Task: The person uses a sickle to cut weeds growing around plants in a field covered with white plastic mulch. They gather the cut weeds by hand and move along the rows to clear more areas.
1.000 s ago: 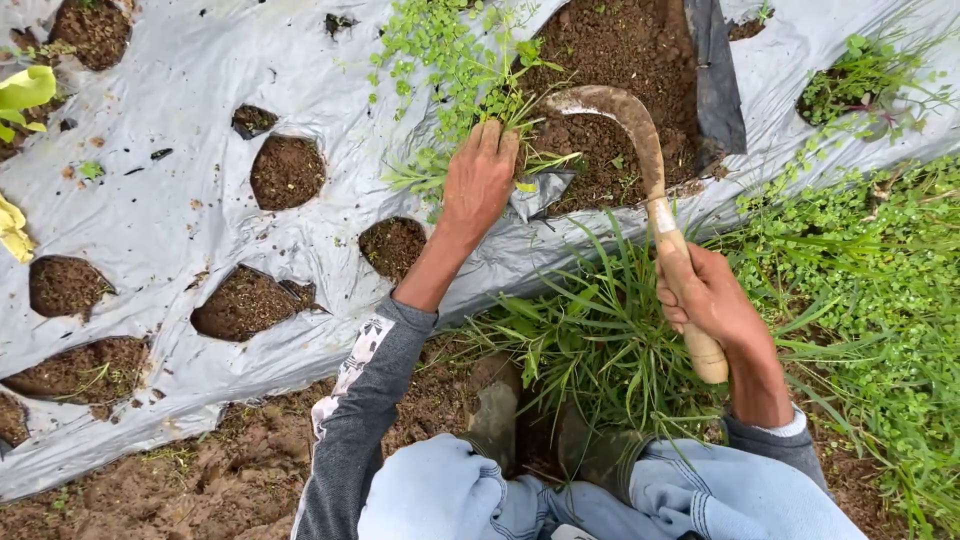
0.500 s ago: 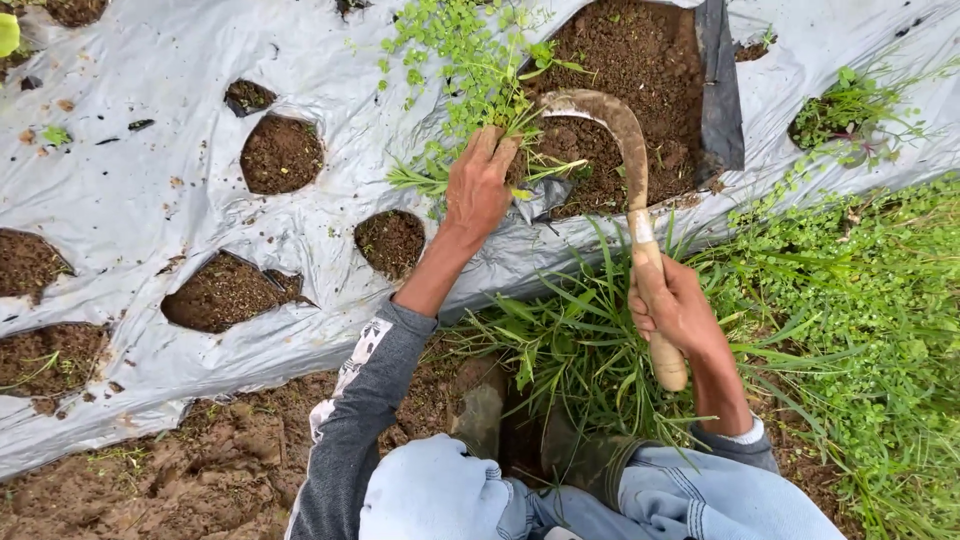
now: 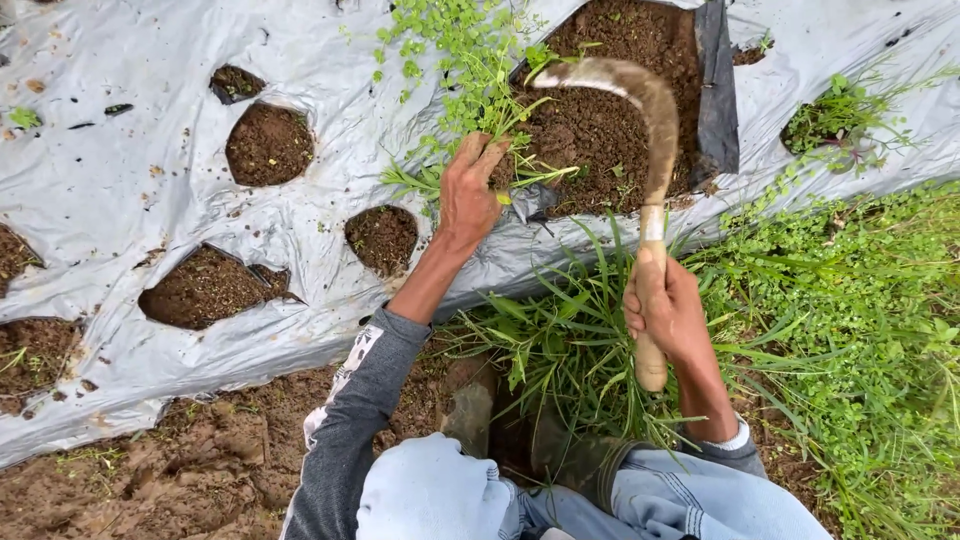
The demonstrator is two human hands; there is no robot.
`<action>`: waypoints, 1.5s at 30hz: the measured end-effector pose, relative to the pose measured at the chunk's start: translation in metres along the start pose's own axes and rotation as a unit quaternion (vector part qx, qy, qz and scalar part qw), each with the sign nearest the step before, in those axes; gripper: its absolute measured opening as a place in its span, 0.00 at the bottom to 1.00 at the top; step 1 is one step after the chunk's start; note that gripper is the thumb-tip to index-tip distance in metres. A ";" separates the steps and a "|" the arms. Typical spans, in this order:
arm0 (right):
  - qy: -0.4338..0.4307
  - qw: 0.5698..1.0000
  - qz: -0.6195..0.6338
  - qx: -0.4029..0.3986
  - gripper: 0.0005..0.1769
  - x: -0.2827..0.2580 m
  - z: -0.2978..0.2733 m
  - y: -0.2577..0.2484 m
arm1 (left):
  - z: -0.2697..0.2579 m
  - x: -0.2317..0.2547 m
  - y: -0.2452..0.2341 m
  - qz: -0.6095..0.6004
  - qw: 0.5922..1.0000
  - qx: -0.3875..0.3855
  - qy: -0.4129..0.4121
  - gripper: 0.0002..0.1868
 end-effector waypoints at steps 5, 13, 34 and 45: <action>0.029 0.999 -0.023 0.025 0.15 0.010 -0.022 0.014 | 0.010 0.030 -0.028 -0.062 0.998 0.023 -0.003 0.24; 0.062 0.997 -0.042 0.016 0.12 0.029 -0.034 0.029 | 0.009 0.040 -0.059 -0.113 0.991 0.073 -0.003 0.27; 0.009 0.997 0.006 0.073 0.14 -0.004 -0.015 0.032 | -0.054 0.011 -0.036 0.114 0.988 0.009 0.101 0.15; 0.067 0.997 0.021 -0.040 0.20 -0.001 -0.026 0.048 | -0.085 -0.022 -0.004 0.110 0.983 0.027 0.148 0.11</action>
Point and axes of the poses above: each hand's wrist, its own z-axis towards the middle knuckle, its own y-axis out of the palm, x = y × z, the point moved 8 cm from there along z, towards the middle knuckle, and after that the axes turned 2 degrees about y, right-handed, at the moved point
